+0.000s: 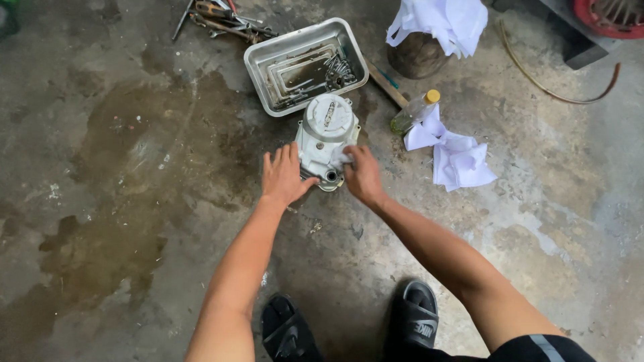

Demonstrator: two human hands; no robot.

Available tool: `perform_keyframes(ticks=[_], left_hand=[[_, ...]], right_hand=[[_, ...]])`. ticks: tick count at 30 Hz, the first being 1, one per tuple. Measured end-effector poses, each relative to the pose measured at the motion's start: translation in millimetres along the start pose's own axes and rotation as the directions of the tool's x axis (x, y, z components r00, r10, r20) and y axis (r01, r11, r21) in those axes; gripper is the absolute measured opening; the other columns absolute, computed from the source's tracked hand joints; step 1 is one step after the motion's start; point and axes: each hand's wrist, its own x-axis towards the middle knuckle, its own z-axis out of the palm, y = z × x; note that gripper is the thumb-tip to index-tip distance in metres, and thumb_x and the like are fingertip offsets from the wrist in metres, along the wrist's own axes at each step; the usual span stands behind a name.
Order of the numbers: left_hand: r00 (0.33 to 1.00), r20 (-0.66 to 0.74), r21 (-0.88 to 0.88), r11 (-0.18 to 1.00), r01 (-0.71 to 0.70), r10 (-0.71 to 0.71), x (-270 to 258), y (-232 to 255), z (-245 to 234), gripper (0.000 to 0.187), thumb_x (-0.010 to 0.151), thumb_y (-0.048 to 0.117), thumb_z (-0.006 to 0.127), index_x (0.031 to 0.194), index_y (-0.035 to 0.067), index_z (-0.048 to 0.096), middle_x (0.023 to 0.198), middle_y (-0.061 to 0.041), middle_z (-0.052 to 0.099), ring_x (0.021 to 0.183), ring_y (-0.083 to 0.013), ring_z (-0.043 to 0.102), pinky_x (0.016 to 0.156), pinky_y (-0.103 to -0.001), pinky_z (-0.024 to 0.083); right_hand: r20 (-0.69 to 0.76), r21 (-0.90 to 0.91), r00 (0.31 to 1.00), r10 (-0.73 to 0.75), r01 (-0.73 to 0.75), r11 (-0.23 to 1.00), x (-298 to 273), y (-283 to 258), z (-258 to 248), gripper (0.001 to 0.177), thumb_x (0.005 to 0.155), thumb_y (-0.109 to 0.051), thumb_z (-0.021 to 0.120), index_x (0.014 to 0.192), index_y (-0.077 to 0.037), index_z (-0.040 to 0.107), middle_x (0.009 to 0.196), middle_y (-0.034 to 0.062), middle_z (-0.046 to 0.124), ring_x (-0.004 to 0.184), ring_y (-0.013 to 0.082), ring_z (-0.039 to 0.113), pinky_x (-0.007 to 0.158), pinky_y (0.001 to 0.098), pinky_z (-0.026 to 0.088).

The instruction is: Cleaning a metal engine casing with a cloth in a workshop

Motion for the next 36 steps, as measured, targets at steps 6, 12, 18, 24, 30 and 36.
perform_keyframes(ticks=[6,12,18,24,30,36], left_hand=[[0.998,-0.063,0.055,0.998,-0.021,0.025,-6,4,9,0.105,0.078,0.063,0.075,0.151,-0.003,0.037,0.145,-0.018,0.048,0.136,-0.0291,0.049,0.112,-0.057,0.033],[0.996,-0.084,0.040,0.998,-0.040,0.043,-16,10,-14,0.112,0.080,0.076,0.061,0.154,-0.003,0.034,0.153,-0.022,0.045,0.142,-0.0302,0.045,0.115,-0.061,0.024],[0.981,0.061,-0.147,0.971,0.190,-0.183,-12,41,-38,0.120,0.078,0.080,0.062,0.156,-0.005,0.029,0.161,-0.024,0.035,0.150,-0.0320,0.036,0.116,-0.069,0.020],[0.936,0.141,-0.156,0.926,0.343,-0.323,-10,67,-54,0.130,0.072,0.072,0.075,0.158,-0.007,0.018,0.166,-0.027,0.019,0.155,-0.0365,0.022,0.115,-0.076,0.015],[0.917,0.201,-0.195,0.903,0.383,-0.346,-6,71,-61,0.141,0.065,0.069,0.082,0.159,-0.008,0.010,0.168,-0.027,0.009,0.158,-0.0374,0.012,0.113,-0.080,0.012],[0.925,0.142,-0.189,0.908,0.375,-0.352,-3,74,-43,0.144,0.060,0.068,0.086,0.157,-0.009,0.013,0.165,-0.029,0.015,0.156,-0.0386,0.016,0.115,-0.078,0.011]], right_hand=[[0.201,-0.250,0.841,-0.503,0.540,0.804,-40,7,6,0.027,0.098,-0.008,0.057,0.124,-0.006,0.066,0.124,0.0196,0.060,0.100,0.0385,0.065,0.090,0.0422,0.054],[0.255,-0.078,0.813,-0.523,0.556,0.827,-20,-9,-14,0.025,0.098,-0.005,0.056,0.120,-0.003,0.068,0.117,0.0174,0.063,0.097,0.0383,0.065,0.088,0.0424,0.056],[0.097,0.196,0.984,-0.153,0.132,0.972,13,18,-11,0.018,0.084,-0.010,0.077,0.101,-0.005,0.078,0.101,0.0187,0.072,0.095,0.0423,0.070,0.086,0.0469,0.056],[-0.038,0.183,0.954,0.297,-0.285,0.941,21,47,0,0.021,0.089,-0.017,0.076,0.109,-0.012,0.079,0.101,0.0146,0.075,0.094,0.0387,0.073,0.082,0.0454,0.058],[-0.166,-0.060,0.979,0.118,-0.129,0.990,24,-30,4,0.033,0.093,-0.015,0.071,0.118,0.006,0.067,0.119,0.0306,0.058,0.100,0.0528,0.067,0.079,0.0529,0.059],[0.016,-0.471,0.948,-0.317,0.287,0.834,-1,3,12,0.027,0.092,-0.011,0.061,0.117,-0.001,0.063,0.114,0.0178,0.054,0.093,0.0379,0.060,0.080,0.0416,0.051]])
